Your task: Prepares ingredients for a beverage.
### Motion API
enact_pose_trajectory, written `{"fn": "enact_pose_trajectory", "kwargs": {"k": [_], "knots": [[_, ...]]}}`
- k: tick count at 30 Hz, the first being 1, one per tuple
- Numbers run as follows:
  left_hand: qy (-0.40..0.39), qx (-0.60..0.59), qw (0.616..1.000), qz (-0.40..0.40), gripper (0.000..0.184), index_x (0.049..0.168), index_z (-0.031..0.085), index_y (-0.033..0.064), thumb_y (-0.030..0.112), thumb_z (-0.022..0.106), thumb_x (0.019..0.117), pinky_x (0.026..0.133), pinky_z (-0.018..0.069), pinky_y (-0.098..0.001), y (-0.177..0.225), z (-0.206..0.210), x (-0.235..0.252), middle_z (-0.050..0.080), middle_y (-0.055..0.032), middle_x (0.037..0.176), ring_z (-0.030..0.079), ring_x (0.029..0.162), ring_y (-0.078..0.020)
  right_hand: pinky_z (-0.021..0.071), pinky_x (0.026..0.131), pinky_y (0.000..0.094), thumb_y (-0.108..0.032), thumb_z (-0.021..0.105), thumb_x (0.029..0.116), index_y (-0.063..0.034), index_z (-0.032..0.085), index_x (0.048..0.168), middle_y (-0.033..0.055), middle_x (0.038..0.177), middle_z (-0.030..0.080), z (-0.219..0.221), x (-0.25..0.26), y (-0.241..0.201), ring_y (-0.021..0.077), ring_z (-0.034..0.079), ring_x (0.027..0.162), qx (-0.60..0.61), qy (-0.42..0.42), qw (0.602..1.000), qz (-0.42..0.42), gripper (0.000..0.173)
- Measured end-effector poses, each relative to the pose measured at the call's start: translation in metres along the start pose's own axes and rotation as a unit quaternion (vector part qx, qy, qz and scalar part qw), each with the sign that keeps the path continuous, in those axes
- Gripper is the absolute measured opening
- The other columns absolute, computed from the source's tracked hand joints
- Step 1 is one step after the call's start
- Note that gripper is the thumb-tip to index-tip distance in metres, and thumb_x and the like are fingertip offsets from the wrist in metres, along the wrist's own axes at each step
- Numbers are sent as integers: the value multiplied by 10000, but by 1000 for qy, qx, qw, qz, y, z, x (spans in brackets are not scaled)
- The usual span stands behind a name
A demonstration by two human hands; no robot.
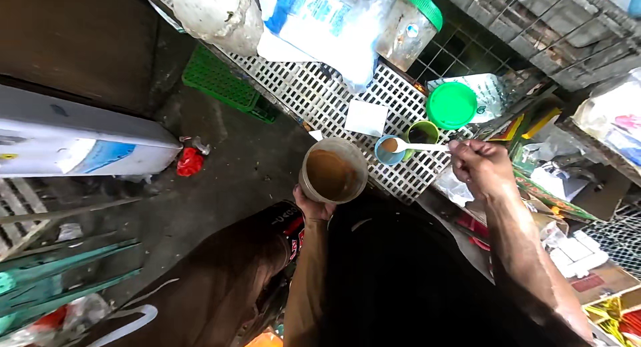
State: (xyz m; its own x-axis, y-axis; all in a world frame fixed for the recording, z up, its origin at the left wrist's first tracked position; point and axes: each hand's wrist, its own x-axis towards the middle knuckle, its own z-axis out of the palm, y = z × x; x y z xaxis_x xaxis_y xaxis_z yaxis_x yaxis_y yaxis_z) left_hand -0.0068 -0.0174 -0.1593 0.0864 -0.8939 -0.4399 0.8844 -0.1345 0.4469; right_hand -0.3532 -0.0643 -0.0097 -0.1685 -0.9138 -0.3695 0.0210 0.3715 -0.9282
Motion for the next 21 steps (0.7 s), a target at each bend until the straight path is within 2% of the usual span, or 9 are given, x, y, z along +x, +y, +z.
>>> {"fn": "enact_pose_trajectory", "kwargs": {"k": [3,5,9,12,14,16,17,19,21], "knots": [[12,-5,1000,-5,668,1209,648,197,739,527,837,790,581,-617,-2,-3,2,725,-140,1119,706,1011,-344,353,405,222,-210,661,1000,-96,667,762,-27,554,523,0,5,2,58,404,421,-84,19,996,-18,264],[10,-12,1000,-13,696,1226,637,196,751,545,816,776,580,-624,-5,-4,4,720,-147,1133,704,1015,-351,392,428,271,-256,663,995,-99,688,770,-14,562,541,9,10,6,80,441,435,-178,20,983,-43,275],[7,-21,999,-24,769,1253,629,205,779,621,741,761,580,-637,-11,-3,4,711,-155,1161,701,1024,-371,499,492,370,-455,610,1021,-120,739,896,27,659,645,22,21,5,139,567,501,-307,13,949,-72,380],[40,-9,999,-33,772,1287,587,201,802,408,838,770,563,-665,-14,-4,4,694,-164,1197,684,1050,-391,542,573,425,-470,564,1034,-95,735,1025,65,748,676,1,40,-11,174,620,587,-318,66,941,-93,412],[49,3,998,-42,791,1318,557,194,801,316,870,755,561,-668,-19,-4,9,682,-176,1217,678,1050,-404,570,736,440,-370,601,1006,-64,730,1122,107,929,727,-19,65,-14,197,688,777,-358,98,920,-127,352],[51,-2,998,-47,816,1325,543,191,810,263,872,746,564,-661,-24,-3,12,680,-186,1211,681,1029,-410,539,962,534,-370,654,959,-26,673,1281,205,1247,649,-39,95,-10,327,658,1109,-442,67,884,-135,472],[57,-4,997,-46,851,1332,537,188,831,237,863,735,565,-655,-26,-2,12,679,-194,1205,684,1012,-413,499,1001,599,-436,692,911,-52,645,1341,217,1346,590,-44,110,-2,384,592,1222,-485,54,864,-122,578],[71,-6,997,-37,917,1342,518,183,879,211,832,707,565,-643,-26,0,11,677,-203,1187,686,974,-415,432,987,718,-613,749,809,-128,556,1459,232,1494,473,-45,137,15,476,468,1343,-552,37,830,-73,834],[68,2,998,-15,937,1334,524,185,903,211,821,684,573,-627,-21,8,11,689,-197,1162,697,949,-407,382,984,772,-730,782,716,-201,428,1561,248,1612,318,-38,161,30,523,350,1426,-579,24,815,-18,1057]]}}
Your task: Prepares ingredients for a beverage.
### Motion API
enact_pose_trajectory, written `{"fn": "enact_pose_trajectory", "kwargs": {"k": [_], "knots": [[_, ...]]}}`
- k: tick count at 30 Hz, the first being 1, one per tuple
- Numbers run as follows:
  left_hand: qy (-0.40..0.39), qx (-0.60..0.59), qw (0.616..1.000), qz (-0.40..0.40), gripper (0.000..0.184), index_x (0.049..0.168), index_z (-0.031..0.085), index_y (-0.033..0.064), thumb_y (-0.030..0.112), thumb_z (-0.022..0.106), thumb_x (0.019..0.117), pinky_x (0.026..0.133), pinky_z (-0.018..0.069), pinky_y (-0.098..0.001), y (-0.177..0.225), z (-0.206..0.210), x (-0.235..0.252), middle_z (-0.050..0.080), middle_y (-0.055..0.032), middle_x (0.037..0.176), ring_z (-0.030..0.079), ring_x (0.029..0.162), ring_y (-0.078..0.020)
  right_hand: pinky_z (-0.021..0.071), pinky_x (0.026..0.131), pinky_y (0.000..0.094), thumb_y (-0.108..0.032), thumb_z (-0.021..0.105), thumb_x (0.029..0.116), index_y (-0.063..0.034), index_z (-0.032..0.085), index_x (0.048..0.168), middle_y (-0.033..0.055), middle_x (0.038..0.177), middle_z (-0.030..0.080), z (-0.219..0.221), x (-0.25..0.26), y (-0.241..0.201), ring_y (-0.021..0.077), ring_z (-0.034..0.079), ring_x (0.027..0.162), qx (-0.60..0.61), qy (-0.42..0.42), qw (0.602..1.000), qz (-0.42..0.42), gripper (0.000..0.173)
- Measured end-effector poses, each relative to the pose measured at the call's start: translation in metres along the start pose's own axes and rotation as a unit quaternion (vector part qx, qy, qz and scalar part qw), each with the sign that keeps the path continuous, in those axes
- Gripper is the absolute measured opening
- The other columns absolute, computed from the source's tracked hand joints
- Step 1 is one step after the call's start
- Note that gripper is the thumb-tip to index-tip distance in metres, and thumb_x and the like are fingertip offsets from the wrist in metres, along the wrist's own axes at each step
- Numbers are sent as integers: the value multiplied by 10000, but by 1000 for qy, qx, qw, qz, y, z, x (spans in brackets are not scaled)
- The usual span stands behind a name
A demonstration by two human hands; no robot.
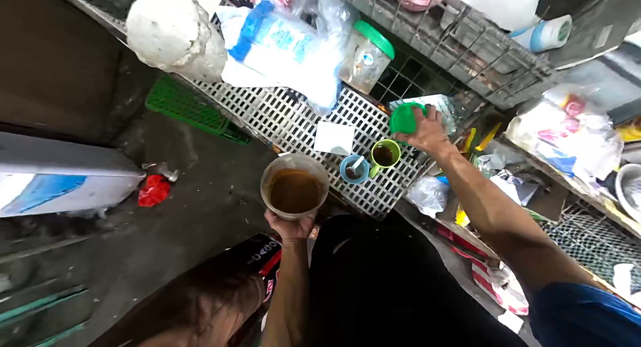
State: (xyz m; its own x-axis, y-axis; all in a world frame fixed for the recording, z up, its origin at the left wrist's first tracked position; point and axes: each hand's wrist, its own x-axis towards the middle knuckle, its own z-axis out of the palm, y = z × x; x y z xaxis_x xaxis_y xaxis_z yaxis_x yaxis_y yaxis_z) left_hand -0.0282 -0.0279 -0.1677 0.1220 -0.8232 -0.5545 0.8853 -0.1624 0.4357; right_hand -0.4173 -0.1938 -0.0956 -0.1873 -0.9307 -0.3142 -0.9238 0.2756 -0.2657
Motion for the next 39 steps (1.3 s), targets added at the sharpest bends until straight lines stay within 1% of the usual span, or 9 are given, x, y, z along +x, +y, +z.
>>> {"fn": "enact_pose_trajectory", "kwargs": {"k": [6,9,13,16,19,22,27,33,39], "knots": [[-40,21,997,60,807,1269,579,166,811,420,812,704,572,-641,19,32,3,699,-193,1140,698,974,-406,341,1001,807,-803,762,655,-231,318,1593,248,1687,141,18,34,-12,541,156,1519,18,-49,995,84,1185],[-52,21,996,69,845,1336,543,188,842,410,816,750,565,-664,24,43,12,681,-185,1211,686,1039,-407,375,972,786,-737,792,663,-199,345,1571,267,1643,236,23,38,-12,535,259,1477,26,-30,994,107,1147],[-112,34,993,26,929,1318,585,181,819,700,652,750,589,-641,45,63,47,699,-169,1189,707,1019,-389,396,948,784,-736,792,656,-257,367,1566,309,1571,343,-12,30,-8,564,354,1398,124,-7,986,113,1113],[-158,51,985,-35,893,1286,635,202,734,816,591,800,597,-616,61,79,76,716,-134,1174,715,1039,-340,471,919,711,-706,785,677,-296,345,1588,262,1548,389,-61,-20,-41,492,473,1319,216,26,976,9,1092],[-174,103,973,-108,773,1344,553,214,771,573,807,782,589,-619,70,114,102,686,-144,1222,692,1068,-353,522,1026,542,-614,851,621,-221,352,1590,164,1624,318,-96,-61,-122,320,467,1387,247,22,950,-191,1159],[-199,124,950,-205,727,1294,600,219,790,455,870,790,597,-600,77,143,114,710,-129,1182,702,1059,-329,374,1131,639,-678,872,586,-384,416,1555,138,1681,229,-88,-80,-194,383,263,1516,129,12,943,-307,1111],[-229,171,890,-356,735,1174,706,193,809,554,803,809,603,-583,107,158,126,731,-147,1140,714,1048,-323,325,1094,719,-670,844,620,-492,397,1548,131,1700,211,-67,-64,-226,439,175,1540,72,38,908,-410,1046],[-204,236,905,-287,714,1236,613,149,744,480,865,621,596,-575,94,193,115,708,-206,1069,715,869,-388,432,991,695,-615,815,692,-440,438,1543,120,1637,329,-67,-53,-210,404,314,1476,199,84,932,-290,947],[-189,266,928,-181,636,1217,557,100,611,244,1002,601,606,-530,35,219,94,709,-183,1016,715,823,-359,451,957,720,-595,795,742,-459,399,1560,123,1623,340,-81,-50,-164,422,367,1430,287,65,942,-162,919]]}}
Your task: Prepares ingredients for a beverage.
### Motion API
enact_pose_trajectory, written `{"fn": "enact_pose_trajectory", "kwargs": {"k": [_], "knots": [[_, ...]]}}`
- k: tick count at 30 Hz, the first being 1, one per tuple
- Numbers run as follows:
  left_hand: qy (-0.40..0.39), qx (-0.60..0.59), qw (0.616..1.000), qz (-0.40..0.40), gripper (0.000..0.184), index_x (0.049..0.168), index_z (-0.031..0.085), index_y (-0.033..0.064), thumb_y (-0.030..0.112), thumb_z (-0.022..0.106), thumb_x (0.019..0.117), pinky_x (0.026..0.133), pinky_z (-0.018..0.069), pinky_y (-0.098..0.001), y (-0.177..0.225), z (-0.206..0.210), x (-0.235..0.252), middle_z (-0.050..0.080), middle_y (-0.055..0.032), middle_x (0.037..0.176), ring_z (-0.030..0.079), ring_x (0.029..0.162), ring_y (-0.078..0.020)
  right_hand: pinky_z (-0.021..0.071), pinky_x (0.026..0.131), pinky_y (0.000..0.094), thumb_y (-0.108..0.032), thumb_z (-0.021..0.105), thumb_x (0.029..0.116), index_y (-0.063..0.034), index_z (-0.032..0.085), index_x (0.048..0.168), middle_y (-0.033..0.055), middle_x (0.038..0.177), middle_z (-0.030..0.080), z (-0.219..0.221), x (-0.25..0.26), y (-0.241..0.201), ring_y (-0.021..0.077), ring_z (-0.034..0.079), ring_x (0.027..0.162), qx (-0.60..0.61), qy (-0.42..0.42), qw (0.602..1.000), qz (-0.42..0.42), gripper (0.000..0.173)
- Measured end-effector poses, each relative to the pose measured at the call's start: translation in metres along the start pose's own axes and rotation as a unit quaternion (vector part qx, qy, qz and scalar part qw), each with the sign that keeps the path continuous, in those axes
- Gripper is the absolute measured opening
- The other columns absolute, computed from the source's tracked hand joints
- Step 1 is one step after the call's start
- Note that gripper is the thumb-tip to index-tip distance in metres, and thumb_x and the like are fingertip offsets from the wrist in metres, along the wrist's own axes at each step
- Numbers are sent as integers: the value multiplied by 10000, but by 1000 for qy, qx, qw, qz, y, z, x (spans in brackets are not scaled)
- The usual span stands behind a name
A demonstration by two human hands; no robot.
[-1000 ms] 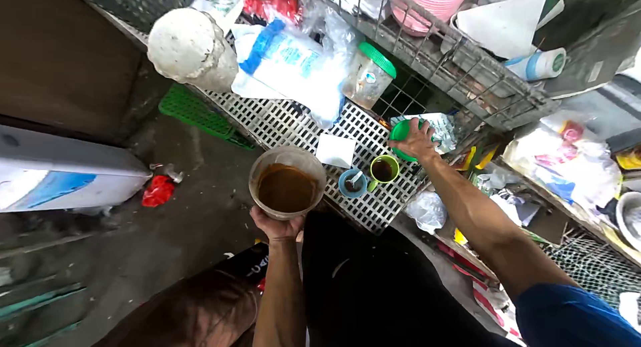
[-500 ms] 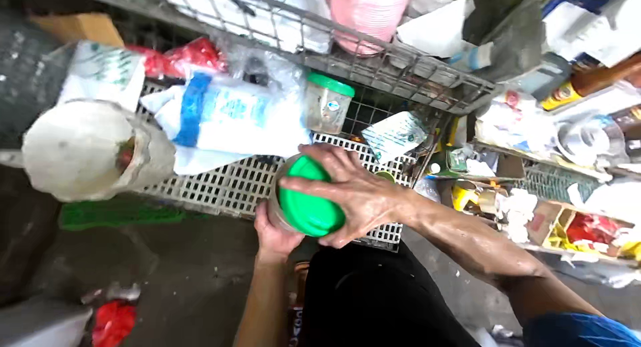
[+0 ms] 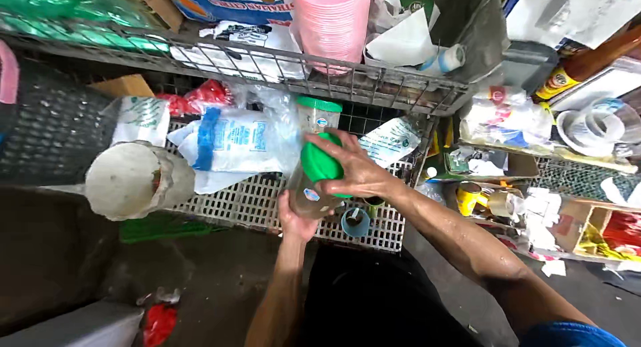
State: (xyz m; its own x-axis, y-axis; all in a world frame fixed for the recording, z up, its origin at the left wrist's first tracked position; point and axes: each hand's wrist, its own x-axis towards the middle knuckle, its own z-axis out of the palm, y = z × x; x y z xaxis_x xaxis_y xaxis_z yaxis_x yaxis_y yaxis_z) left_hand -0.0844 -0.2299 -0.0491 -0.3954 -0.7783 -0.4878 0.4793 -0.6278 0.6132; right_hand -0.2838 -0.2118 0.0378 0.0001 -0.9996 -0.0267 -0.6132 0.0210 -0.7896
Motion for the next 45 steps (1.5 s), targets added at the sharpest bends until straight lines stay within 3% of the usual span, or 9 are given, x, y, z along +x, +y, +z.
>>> {"fn": "enact_pose_trajectory", "kwargs": {"k": [8,14,18,22,29,34,37,40,45], "knots": [[-95,145,985,27,505,1480,420,241,464,356,1032,957,560,-459,-26,44,59,638,-42,1319,635,1165,-199,490,1022,613,-648,778,728,-304,283,1637,201,1586,369,-43,-11,60,376,487,1349,121,88,982,115,1090],[-168,404,898,-43,502,1547,416,118,359,359,1111,932,563,-514,-29,76,145,588,-154,1432,643,1207,-295,419,873,783,-729,707,698,-322,327,1609,148,1656,281,-58,-24,106,499,324,1445,-226,177,940,185,1068],[-160,694,695,96,385,1379,617,34,184,507,1042,1034,511,-553,-26,37,165,688,-204,1252,663,1178,-349,333,987,815,-731,685,724,-266,430,1554,198,1661,273,-31,-26,136,514,220,1512,-385,175,886,193,984],[-172,804,570,15,471,1484,520,94,290,480,1058,953,520,-624,-29,27,172,678,-248,1235,658,1148,-433,281,1060,799,-549,706,877,-185,464,1519,219,1620,338,-25,-33,123,516,226,1509,-388,213,871,213,777],[-171,822,543,23,494,1448,535,121,329,578,1002,835,539,-665,-49,34,180,688,-253,1168,672,1060,-465,571,941,452,-188,645,963,-25,698,1236,183,1193,654,-18,-30,89,307,656,1093,-218,220,945,106,322],[-142,813,565,-18,468,1310,613,16,368,597,1001,886,534,-648,-52,57,180,681,-260,1178,670,1097,-439,591,755,481,-161,567,1021,-81,714,1232,126,987,717,-5,-13,98,252,697,799,-100,84,968,213,269],[-130,811,571,-26,503,1313,578,-15,331,650,955,822,544,-658,-57,59,177,680,-279,1126,678,1044,-458,571,763,604,-125,519,1024,-172,696,1309,177,1037,739,8,6,128,362,718,871,-49,-14,960,274,338],[-120,835,532,-73,570,1397,526,15,333,658,942,874,548,-621,-51,72,179,677,-252,1188,674,1103,-427,473,1030,648,-110,492,1023,-186,613,1438,171,1354,660,21,34,160,386,626,1247,-79,-151,941,293,439],[-133,816,554,-95,548,1389,539,0,313,643,952,894,536,-629,-47,73,185,656,-260,1223,653,1134,-430,485,882,720,-219,562,1003,-49,611,1333,277,1346,600,33,44,145,494,576,1244,-237,-159,884,369,374]]}}
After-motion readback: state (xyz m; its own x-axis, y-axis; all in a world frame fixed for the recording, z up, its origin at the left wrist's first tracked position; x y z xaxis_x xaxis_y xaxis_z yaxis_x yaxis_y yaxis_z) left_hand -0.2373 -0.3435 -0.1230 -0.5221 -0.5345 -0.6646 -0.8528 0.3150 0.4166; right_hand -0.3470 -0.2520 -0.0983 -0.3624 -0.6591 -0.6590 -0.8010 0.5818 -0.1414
